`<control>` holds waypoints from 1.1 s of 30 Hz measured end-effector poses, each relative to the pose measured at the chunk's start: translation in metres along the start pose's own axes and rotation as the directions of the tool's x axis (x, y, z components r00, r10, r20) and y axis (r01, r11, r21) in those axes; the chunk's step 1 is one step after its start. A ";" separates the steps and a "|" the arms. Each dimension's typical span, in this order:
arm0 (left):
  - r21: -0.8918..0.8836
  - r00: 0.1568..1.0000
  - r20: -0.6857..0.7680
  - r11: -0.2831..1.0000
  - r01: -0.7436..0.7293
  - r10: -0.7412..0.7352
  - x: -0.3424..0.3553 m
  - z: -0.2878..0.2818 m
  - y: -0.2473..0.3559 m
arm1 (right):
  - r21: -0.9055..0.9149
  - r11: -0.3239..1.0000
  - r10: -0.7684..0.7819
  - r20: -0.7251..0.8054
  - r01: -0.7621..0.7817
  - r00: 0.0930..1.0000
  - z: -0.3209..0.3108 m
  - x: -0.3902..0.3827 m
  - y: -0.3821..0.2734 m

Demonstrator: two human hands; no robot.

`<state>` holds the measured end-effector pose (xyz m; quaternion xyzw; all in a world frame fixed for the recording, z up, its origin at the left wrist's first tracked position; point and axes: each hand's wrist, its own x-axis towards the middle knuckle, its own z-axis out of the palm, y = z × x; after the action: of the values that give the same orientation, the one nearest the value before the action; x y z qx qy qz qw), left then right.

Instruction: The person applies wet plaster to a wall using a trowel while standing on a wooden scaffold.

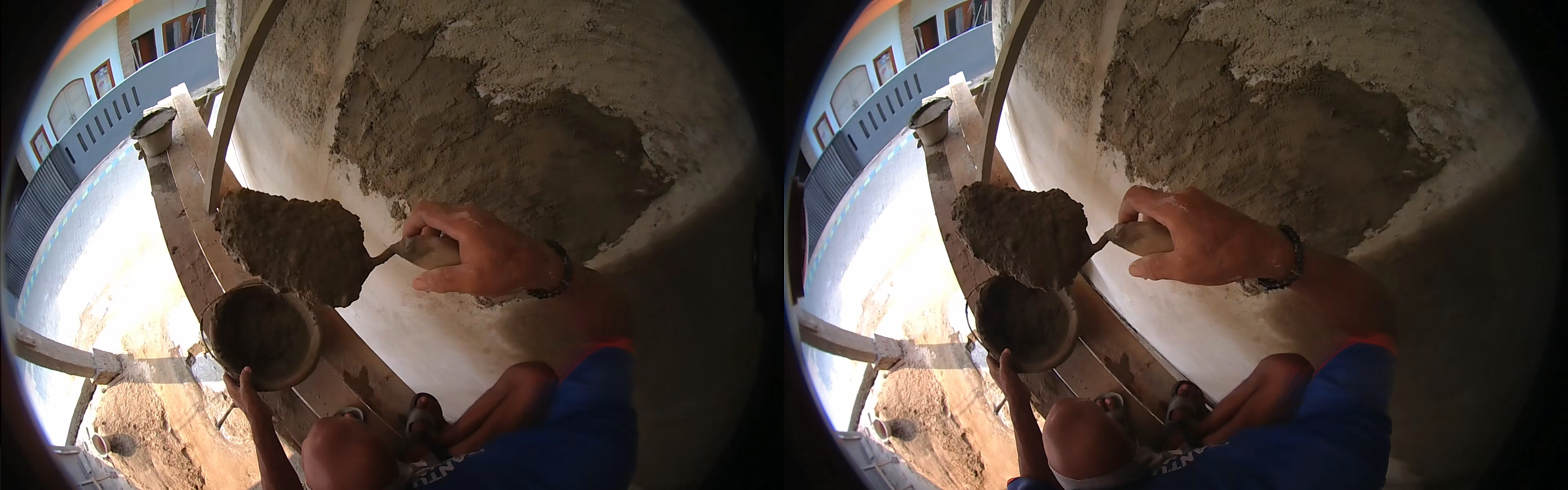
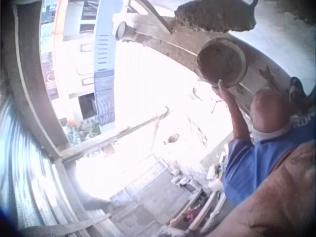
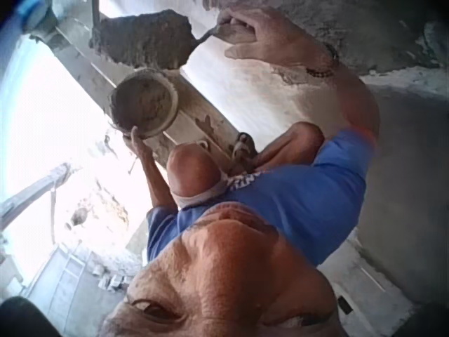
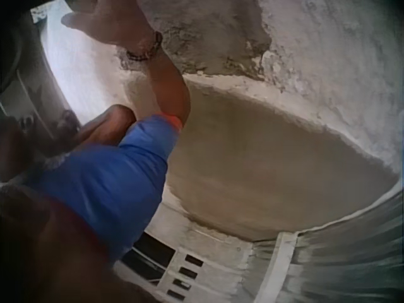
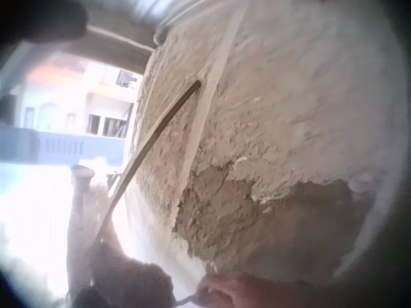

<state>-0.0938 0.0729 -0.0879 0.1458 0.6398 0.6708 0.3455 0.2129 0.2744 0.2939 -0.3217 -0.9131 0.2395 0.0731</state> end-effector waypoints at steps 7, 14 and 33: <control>-0.143 0.996 -0.087 0.990 -0.004 -0.009 0.001 0.001 0.002 | 0.520 0.843 0.212 -0.085 -0.139 0.973 -0.058 -0.034 0.026; -0.113 0.993 -0.098 0.992 0.054 -0.065 -0.002 0.019 -0.011 | 0.019 0.810 0.336 -0.835 -0.586 0.436 -0.199 -0.128 0.081; 0.011 0.995 -0.008 0.995 -0.101 0.101 0.000 0.038 0.026 | 0.245 0.773 0.267 0.711 -0.586 0.651 0.196 0.053 0.066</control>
<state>-0.0768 0.1029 -0.0574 0.1770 0.6368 0.6845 0.3076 0.1518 0.2757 0.0892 -0.4057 -0.6923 0.5510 -0.2294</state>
